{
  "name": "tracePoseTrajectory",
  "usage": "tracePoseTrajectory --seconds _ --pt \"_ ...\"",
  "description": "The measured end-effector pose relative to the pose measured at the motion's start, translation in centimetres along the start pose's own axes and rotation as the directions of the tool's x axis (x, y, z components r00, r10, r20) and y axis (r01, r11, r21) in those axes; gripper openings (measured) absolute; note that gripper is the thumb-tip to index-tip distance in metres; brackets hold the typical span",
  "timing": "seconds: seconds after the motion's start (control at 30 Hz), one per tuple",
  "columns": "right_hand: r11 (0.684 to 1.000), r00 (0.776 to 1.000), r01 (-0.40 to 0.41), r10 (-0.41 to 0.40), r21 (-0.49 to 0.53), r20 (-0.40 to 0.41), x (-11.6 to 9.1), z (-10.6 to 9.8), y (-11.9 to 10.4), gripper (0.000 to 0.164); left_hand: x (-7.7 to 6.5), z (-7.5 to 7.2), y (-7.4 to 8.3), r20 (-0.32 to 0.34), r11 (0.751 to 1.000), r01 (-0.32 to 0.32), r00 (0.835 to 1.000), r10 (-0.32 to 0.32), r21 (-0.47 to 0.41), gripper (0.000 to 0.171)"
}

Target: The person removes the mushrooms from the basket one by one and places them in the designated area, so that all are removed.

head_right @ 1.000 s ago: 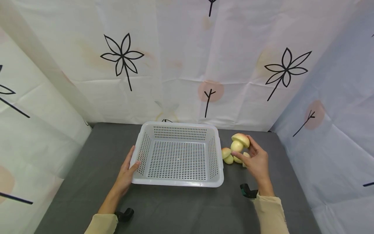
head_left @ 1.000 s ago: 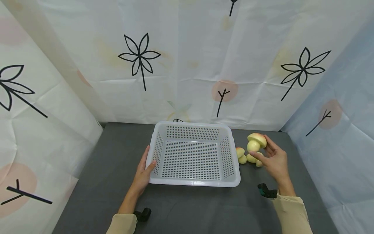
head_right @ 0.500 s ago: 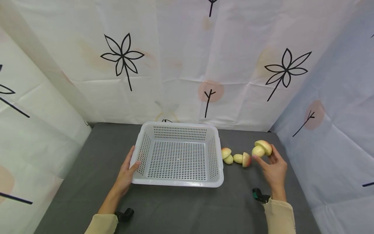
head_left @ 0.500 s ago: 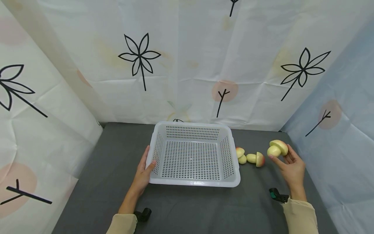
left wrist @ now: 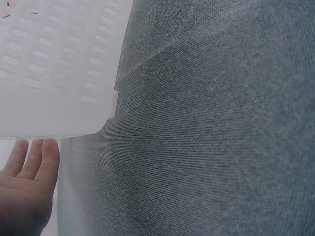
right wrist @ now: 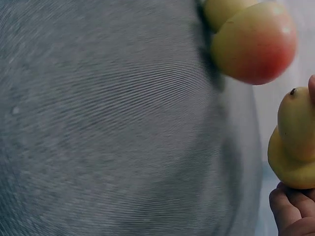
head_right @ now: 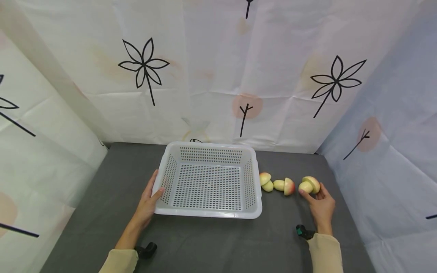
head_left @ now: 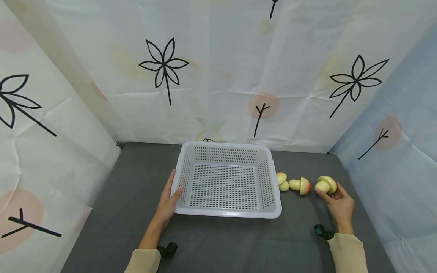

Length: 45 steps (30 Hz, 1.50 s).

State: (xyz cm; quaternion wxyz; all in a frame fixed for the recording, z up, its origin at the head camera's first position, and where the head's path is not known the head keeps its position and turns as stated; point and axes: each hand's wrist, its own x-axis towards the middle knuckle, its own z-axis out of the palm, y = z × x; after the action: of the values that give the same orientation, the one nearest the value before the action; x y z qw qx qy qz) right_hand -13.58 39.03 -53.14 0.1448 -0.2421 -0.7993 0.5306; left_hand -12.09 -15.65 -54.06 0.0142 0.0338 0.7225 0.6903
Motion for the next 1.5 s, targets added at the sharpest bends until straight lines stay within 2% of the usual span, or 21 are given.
tracePoseTrajectory --seconds 0.33,0.47,0.83,1.5 --pt "1.0 0.999 -0.02 0.021 -0.011 0.041 0.4 0.6 1.5 0.086 -0.1 0.1 0.1 -0.004 1.0 0.001 1.0 -0.002 -0.021 0.07" --pt "0.999 0.999 0.0 0.001 -0.032 0.049 0.5 0.7 1.6 0.086 0.0 0.1 0.2 -0.006 1.0 0.002 1.0 -0.003 -0.02 0.071" --pt "0.987 0.996 0.04 -0.028 -0.152 0.085 0.6 0.6 1.7 0.093 0.2 0.3 0.1 0.001 1.0 -0.005 1.0 0.005 -0.031 0.071" --pt "0.988 0.996 0.047 -0.035 -0.148 0.083 -0.1 -0.1 1.7 0.091 0.0 0.7 0.2 0.005 0.999 0.013 1.0 -0.013 -0.036 0.071"
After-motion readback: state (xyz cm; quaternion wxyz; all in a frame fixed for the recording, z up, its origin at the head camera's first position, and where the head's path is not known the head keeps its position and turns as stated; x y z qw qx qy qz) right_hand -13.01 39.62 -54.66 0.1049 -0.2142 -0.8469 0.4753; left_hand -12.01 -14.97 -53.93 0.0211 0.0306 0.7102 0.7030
